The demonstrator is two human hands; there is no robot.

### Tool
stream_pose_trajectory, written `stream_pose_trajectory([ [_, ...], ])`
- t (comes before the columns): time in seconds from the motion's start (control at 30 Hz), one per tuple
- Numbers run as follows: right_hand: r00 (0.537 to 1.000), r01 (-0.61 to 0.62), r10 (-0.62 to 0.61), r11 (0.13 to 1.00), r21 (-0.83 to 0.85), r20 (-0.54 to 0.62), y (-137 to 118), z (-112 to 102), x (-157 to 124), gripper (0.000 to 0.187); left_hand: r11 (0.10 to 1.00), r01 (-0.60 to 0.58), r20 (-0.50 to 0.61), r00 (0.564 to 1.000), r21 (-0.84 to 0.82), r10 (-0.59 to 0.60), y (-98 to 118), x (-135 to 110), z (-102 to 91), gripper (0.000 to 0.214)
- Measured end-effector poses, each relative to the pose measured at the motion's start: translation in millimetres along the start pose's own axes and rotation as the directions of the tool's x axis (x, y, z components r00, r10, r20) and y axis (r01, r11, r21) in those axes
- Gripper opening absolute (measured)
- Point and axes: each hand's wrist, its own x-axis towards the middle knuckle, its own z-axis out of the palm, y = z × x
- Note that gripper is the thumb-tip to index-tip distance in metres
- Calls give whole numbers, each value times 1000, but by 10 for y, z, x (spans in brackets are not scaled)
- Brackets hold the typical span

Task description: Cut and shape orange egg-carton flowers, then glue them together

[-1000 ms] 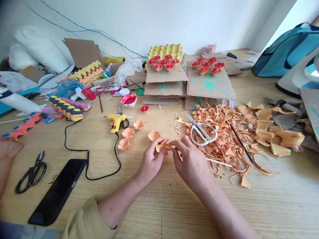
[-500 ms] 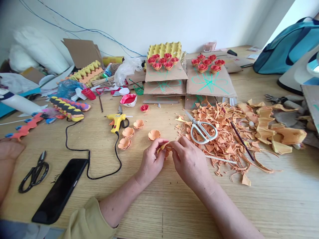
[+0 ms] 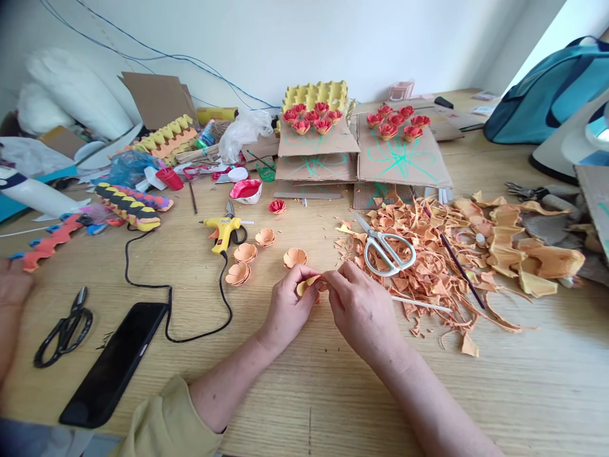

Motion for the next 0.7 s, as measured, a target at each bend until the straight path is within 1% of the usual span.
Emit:
stream_pose_trajectory([
  [0.1,1000,18,-18,1000,26,9,16,-4,-1,21,1000,0,12,1000,15,0,12,-2,-14,6],
  [0.23,999,43,-44,997,63,20,28,-20,-1,21,999,-5,33,999,38,4,13,-6,-27,4],
  [0.4,998,59,-59,998,20,19,37,-34,-2,21,999,-26,40,999,41,25,5,5,-32,9],
  [0.7,995,99,-100,995,28,3,51,-1,-8,22,1000,15,24,1000,-1,-15,11,17,-37,9],
])
